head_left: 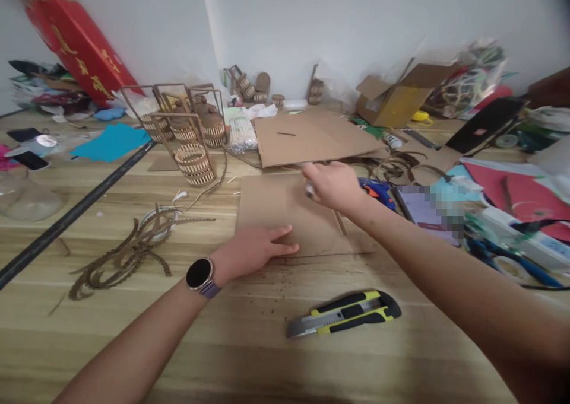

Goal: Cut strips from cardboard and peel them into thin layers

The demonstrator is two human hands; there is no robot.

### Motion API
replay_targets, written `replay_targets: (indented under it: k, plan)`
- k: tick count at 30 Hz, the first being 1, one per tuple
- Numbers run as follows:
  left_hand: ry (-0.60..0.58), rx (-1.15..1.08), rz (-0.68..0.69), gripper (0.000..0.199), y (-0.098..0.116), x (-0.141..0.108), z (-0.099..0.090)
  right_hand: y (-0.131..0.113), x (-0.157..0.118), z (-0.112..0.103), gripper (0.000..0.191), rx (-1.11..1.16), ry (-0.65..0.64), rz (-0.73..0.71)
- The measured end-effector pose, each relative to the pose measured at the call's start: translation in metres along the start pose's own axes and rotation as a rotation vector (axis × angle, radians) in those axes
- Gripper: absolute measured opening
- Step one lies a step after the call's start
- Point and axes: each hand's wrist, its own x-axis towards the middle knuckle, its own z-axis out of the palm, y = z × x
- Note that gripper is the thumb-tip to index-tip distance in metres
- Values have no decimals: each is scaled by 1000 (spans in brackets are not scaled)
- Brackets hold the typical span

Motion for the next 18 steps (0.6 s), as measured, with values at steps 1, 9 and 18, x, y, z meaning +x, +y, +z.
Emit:
replay_targets:
  k: [1, 9, 18]
  plan:
    - [-11, -8, -5, 64, 0, 0, -1, 5, -16, -5, 26, 37, 37, 29]
    - [-3, -93, 16, 69, -6, 0, -2, 30, -136, 17, 25, 451, 47, -84]
    - [-169, -100, 59, 72, -10, 5, -21, 39, -151, 41, 19, 644, 60, -42]
